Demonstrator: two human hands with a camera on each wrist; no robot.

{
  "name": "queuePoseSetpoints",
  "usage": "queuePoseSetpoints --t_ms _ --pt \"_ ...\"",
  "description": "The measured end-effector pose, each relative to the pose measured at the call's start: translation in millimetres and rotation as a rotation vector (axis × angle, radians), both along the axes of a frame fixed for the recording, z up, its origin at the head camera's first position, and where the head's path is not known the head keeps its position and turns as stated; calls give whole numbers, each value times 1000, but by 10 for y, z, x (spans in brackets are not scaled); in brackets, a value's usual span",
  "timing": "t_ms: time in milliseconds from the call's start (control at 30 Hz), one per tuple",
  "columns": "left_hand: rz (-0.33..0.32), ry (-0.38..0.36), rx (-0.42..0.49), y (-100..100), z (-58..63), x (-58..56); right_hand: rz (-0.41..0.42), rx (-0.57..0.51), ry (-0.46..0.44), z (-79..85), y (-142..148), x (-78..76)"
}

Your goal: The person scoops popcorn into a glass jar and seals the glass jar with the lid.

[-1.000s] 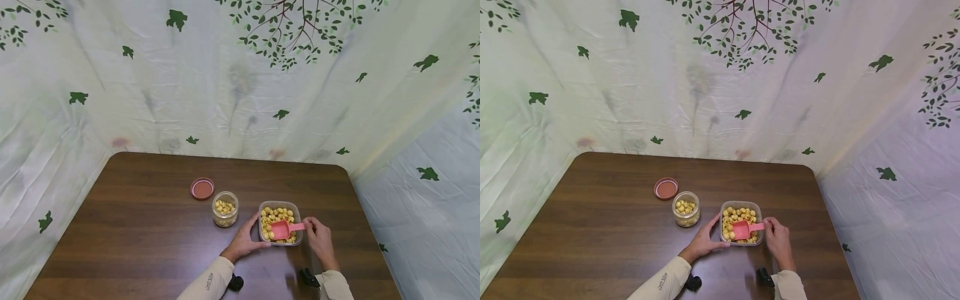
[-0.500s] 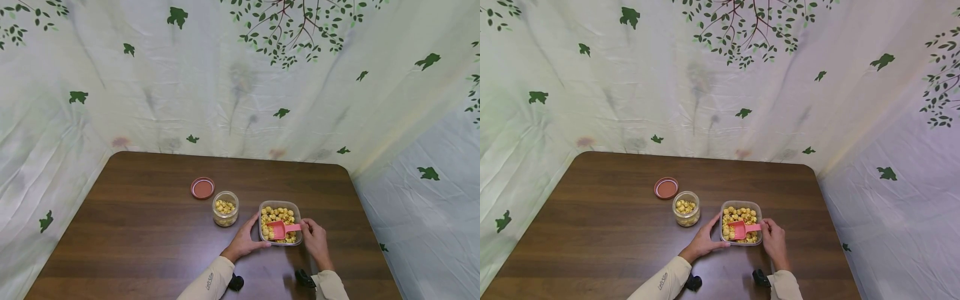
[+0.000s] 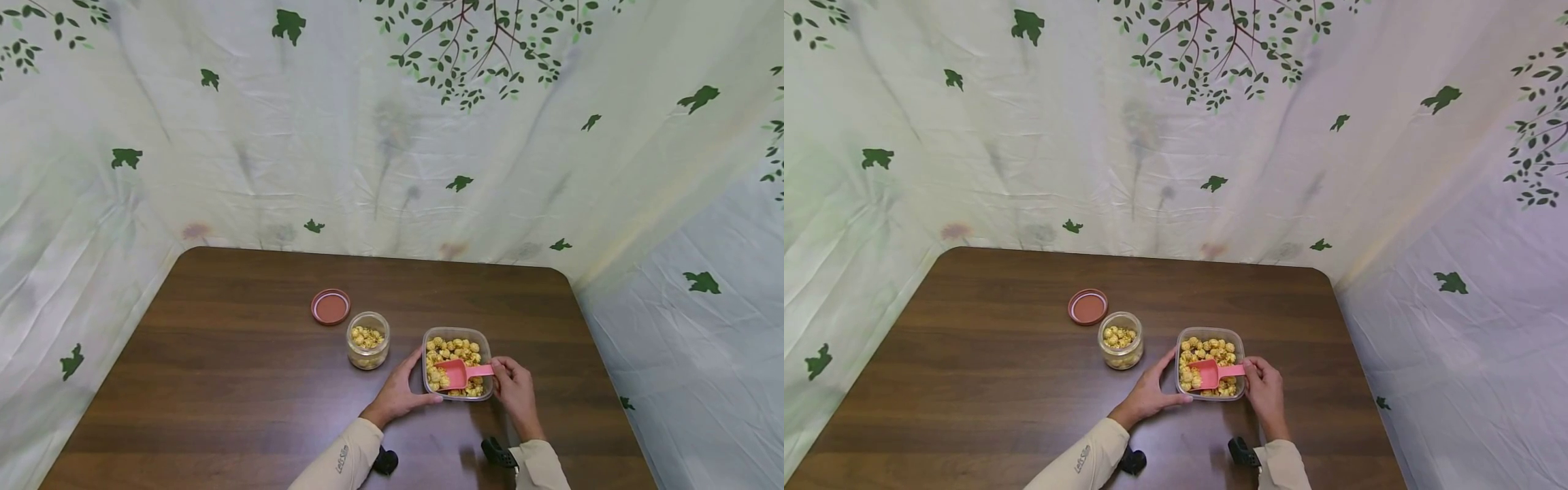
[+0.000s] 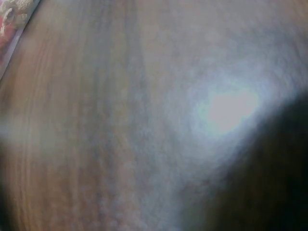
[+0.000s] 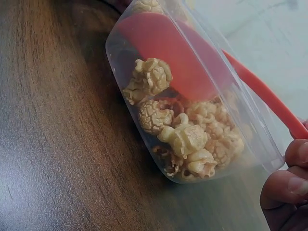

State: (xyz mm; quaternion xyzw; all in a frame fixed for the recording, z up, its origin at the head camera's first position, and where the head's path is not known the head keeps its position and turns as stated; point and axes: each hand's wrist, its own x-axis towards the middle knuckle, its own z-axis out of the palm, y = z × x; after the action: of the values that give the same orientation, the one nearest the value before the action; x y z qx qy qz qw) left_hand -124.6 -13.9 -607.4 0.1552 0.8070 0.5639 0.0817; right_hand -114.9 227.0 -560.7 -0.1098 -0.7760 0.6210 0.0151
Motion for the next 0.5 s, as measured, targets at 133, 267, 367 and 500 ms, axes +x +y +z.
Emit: queuePoseSetpoints --t_ms 133,267,367,500 --pt "-3 5 -3 -3 2 -1 1 -21 -11 16 -3 8" --pt "-4 5 -10 -4 12 -2 -21 -28 -22 25 -9 14" --pt "-2 0 -11 -5 16 -1 -34 -22 -21 24 -13 18" --pt "0 -7 -11 -6 17 0 -37 -26 -10 14 -20 20"
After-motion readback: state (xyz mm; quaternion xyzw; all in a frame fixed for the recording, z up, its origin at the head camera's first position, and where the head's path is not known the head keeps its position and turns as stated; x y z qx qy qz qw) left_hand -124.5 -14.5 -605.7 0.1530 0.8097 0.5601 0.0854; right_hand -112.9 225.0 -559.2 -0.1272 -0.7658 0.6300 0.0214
